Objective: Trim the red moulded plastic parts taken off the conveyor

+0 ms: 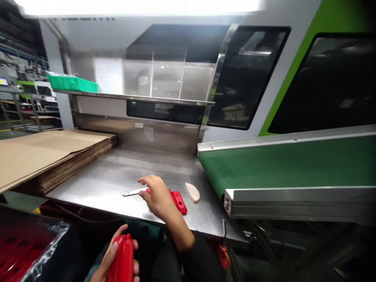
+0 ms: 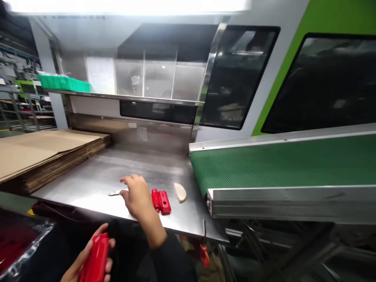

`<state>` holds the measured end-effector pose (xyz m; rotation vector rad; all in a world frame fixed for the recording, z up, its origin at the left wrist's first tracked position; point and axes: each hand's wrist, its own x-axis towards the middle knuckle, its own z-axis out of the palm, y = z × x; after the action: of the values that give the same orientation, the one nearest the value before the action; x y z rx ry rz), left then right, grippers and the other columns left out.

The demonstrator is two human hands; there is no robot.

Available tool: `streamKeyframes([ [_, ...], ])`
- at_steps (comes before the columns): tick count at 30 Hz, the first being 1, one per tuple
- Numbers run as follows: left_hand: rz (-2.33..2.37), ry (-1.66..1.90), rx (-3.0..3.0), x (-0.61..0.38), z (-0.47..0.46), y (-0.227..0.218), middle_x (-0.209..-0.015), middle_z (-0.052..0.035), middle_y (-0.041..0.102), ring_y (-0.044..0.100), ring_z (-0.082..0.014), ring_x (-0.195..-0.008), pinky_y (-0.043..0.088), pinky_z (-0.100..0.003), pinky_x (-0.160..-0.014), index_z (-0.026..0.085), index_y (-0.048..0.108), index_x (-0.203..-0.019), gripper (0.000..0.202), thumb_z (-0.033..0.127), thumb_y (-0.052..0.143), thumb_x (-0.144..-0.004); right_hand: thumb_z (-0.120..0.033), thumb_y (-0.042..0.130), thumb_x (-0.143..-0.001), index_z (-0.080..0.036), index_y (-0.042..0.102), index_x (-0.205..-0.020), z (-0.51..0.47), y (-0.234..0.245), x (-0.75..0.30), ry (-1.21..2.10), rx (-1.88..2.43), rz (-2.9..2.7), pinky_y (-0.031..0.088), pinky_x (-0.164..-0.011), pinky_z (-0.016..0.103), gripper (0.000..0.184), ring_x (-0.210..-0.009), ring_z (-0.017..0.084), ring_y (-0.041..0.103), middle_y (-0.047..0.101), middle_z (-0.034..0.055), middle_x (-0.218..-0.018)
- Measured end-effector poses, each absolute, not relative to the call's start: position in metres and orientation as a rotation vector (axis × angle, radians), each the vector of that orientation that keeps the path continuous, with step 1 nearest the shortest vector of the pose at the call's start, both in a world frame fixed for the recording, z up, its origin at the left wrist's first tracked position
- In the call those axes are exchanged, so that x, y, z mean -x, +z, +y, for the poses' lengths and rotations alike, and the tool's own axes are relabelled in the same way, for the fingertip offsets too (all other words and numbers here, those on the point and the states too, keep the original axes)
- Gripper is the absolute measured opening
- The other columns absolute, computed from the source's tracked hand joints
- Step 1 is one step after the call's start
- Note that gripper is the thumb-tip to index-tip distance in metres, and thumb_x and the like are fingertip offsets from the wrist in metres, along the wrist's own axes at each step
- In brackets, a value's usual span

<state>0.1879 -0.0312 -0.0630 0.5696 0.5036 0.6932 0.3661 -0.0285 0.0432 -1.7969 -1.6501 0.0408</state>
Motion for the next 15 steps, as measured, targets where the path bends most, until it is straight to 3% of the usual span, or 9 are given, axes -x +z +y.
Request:
streamKeyframes([
  [2,0.477,0.793,-0.568,-0.173,-0.016,-0.058,-0.089,-0.0035,0.070,0.065,-0.0207,-0.059,0.055,-0.035,-0.051,0.033,0.027,-0.137,0.081,0.026,0.078,-0.074,-0.034,0.067,-0.084,-0.018,0.063,-0.100,0.036,0.044,-0.366,0.123,1.925,-1.781,0.046,-0.096,0.047,0.022,-0.106,0.022,0.058,0.065,0.0036,-0.106],
  [4,0.463,0.869,-0.552,-0.163,-0.006,-0.054,-0.086,-0.0025,0.069,0.065,-0.0191,-0.057,0.056,-0.033,-0.050,0.032,0.031,-0.132,0.075,0.028,0.079,-0.073,-0.038,0.067,-0.085,-0.016,0.064,-0.093,0.079,0.034,-0.365,0.188,2.051,-1.836,0.048,-0.092,0.048,0.024,-0.098,0.021,0.061,0.065,0.0034,-0.099],
  [10,0.339,0.868,-0.324,-0.152,0.009,-0.043,-0.087,-0.0061,0.067,0.068,-0.0174,-0.072,0.056,-0.031,-0.066,0.020,0.049,-0.116,0.030,0.018,0.061,-0.088,-0.040,0.057,-0.091,-0.016,0.061,-0.099,0.109,0.029,-0.374,0.030,2.076,-1.686,0.050,-0.088,0.042,0.026,-0.094,0.018,0.061,0.064,0.0032,-0.099],
  [15,0.276,0.839,-0.142,-0.154,0.016,-0.039,-0.083,-0.0070,0.067,0.065,-0.0161,-0.070,0.053,-0.030,-0.068,0.018,0.058,-0.105,0.015,0.018,0.057,-0.091,-0.041,0.015,-0.102,-0.016,0.050,-0.117,0.031,0.057,-0.351,-0.127,1.901,-1.435,0.051,-0.072,0.033,0.045,-0.079,0.015,0.060,0.061,0.0051,-0.092],
])
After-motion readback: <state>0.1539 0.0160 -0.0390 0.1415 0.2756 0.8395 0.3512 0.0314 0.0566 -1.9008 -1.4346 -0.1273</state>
